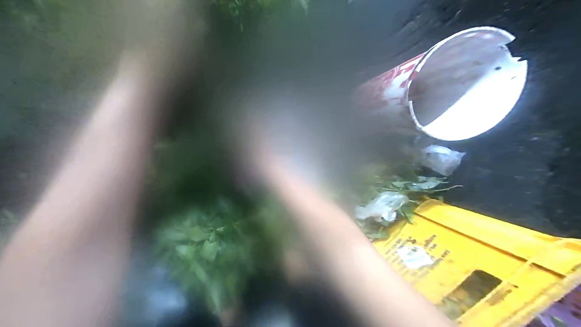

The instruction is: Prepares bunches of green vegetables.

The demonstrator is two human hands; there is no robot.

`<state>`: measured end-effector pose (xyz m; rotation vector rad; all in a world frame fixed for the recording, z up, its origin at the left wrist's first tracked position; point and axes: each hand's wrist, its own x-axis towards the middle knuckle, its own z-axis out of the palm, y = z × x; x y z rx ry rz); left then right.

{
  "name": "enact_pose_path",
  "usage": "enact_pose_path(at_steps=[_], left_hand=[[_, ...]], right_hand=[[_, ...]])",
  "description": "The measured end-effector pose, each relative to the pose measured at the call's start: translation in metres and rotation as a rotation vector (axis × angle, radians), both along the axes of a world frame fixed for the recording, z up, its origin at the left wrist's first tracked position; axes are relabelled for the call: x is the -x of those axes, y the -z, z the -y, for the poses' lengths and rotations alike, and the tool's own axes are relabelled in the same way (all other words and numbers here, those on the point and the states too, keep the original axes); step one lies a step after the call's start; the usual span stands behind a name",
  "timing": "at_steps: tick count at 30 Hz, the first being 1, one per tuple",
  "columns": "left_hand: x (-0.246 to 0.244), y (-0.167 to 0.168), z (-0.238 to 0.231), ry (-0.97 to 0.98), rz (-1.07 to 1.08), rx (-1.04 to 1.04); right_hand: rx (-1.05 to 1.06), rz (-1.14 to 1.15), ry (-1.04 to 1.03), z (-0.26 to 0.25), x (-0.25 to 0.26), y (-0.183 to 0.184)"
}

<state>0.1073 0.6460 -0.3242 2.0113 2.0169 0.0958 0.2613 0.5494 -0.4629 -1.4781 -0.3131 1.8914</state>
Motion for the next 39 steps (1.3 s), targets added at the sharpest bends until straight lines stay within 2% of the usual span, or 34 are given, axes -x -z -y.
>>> enact_pose_path(at_steps=[2, 5, 6, 10, 12, 15, 18, 21, 26, 29, 32, 35, 39], left_hand=[[-0.003, 0.027, 0.011, 0.136, 0.099, 0.028], [-0.021, 0.072, 0.061, 0.303, 0.166, 0.058], [-0.030, 0.085, 0.084, 0.293, 0.135, 0.056], [-0.073, 0.115, 0.168, 0.056, -0.041, -0.017], [-0.084, 0.125, 0.194, -0.043, -0.063, -0.023], [-0.095, 0.134, 0.215, -0.125, -0.043, 0.026], [-0.098, 0.132, 0.222, -0.193, 0.059, 0.033], [-0.098, 0.124, 0.218, -0.231, 0.116, 0.062], [-0.117, 0.128, 0.222, -0.144, -0.059, 0.082], [-0.119, 0.149, 0.226, -0.130, -0.134, 0.096], [-0.103, 0.154, 0.219, -0.119, -0.173, 0.115], [-0.080, 0.139, 0.203, -0.128, -0.149, 0.126], [-0.065, 0.114, 0.176, -0.127, -0.142, 0.206]], right_hand=[[-0.015, 0.181, -0.018, 0.000, 0.000, 0.017], [0.010, 0.285, 0.015, 0.021, -0.015, 0.035], [0.027, 0.291, 0.018, 0.028, -0.022, 0.035], [0.063, 0.244, -0.005, 0.036, -0.046, 0.012], [0.068, 0.239, -0.043, 0.034, -0.054, 0.004], [0.056, 0.270, -0.004, 0.035, -0.046, 0.022], [0.005, 0.244, 0.054, 0.039, -0.036, 0.029], [0.032, 0.191, 0.000, 0.039, -0.040, 0.034], [-0.043, 0.395, -0.184, 0.046, -0.060, 0.041], [-0.076, 0.459, -0.219, 0.054, -0.060, 0.035], [-0.135, 0.390, -0.169, 0.049, -0.035, 0.032], [-0.165, 0.300, -0.199, 0.027, 0.000, 0.042], [-0.299, 0.341, -0.481, -0.009, 0.022, 0.046]])
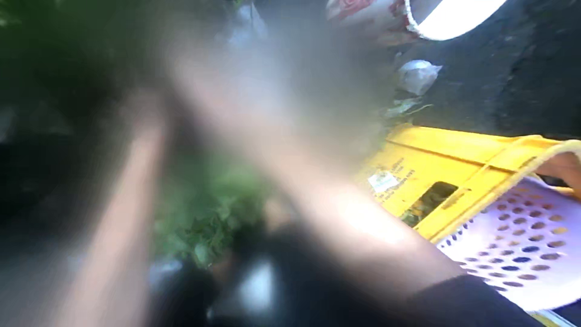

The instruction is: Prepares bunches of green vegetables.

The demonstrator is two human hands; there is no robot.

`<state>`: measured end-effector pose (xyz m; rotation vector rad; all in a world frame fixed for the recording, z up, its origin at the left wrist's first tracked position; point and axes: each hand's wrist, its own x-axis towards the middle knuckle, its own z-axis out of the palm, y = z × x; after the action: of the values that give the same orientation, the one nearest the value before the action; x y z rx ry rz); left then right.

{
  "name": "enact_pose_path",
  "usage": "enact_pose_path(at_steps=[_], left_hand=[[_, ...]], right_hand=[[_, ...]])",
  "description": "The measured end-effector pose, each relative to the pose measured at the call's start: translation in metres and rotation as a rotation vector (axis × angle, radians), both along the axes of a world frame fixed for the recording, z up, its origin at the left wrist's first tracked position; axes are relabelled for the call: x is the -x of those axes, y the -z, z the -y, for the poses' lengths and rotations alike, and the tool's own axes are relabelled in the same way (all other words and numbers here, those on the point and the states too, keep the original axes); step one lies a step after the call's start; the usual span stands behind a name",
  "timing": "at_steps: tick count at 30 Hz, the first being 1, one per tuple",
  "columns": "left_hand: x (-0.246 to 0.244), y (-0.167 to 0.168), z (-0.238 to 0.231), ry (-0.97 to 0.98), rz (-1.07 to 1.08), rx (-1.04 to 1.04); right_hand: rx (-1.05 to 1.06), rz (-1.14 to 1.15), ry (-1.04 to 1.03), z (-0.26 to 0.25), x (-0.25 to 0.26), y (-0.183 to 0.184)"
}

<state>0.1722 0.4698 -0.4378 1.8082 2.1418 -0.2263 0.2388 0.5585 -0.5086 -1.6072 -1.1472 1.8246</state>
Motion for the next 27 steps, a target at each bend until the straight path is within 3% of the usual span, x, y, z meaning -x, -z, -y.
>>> enact_pose_path(at_steps=[3, 6, 9, 11, 13, 15, 17, 18, 21, 23, 25, 27], left_hand=[[-0.003, 0.008, 0.005, 0.016, -0.011, -0.007], [-0.010, 0.013, 0.017, 0.052, 0.051, 0.007], [-0.013, 0.014, 0.024, 0.061, 0.080, 0.024], [-0.021, 0.006, 0.030, 0.054, 0.087, -0.004], [-0.038, -0.004, 0.046, 0.075, 0.069, -0.182], [-0.067, -0.010, 0.066, 0.101, 0.182, -0.459], [-0.106, -0.013, 0.086, 0.134, 0.420, -0.526], [-0.126, -0.014, 0.099, 0.147, 0.480, -0.444], [-0.166, -0.018, 0.130, 0.150, 0.443, -0.119], [-0.171, -0.018, 0.144, 0.135, 0.418, -0.086], [-0.168, -0.011, 0.152, 0.123, 0.372, -0.156], [-0.162, -0.007, 0.154, 0.146, 0.343, -0.175]], right_hand=[[0.076, -0.003, -0.041, -0.007, -0.016, 0.001], [0.143, 0.053, -0.028, 0.009, -0.080, -0.011], [-0.357, 0.114, -0.058, 0.051, -0.194, 0.001], [-0.508, 0.278, 0.006, 0.091, -0.256, -0.043], [-0.459, 0.534, 0.084, 0.142, -0.283, -0.099], [-0.425, 0.688, 0.047, 0.196, -0.299, -0.108], [-0.380, 0.796, 0.055, 0.234, -0.309, -0.083], [-0.349, 0.884, 0.064, 0.246, -0.315, -0.067], [-0.087, 1.073, 0.029, 0.259, -0.330, -0.029], [0.068, 1.073, -0.012, 0.258, -0.330, -0.020], [0.053, 1.110, -0.022, 0.264, -0.337, 0.006], [-0.120, 1.226, 0.021, 0.276, -0.341, 0.038]])
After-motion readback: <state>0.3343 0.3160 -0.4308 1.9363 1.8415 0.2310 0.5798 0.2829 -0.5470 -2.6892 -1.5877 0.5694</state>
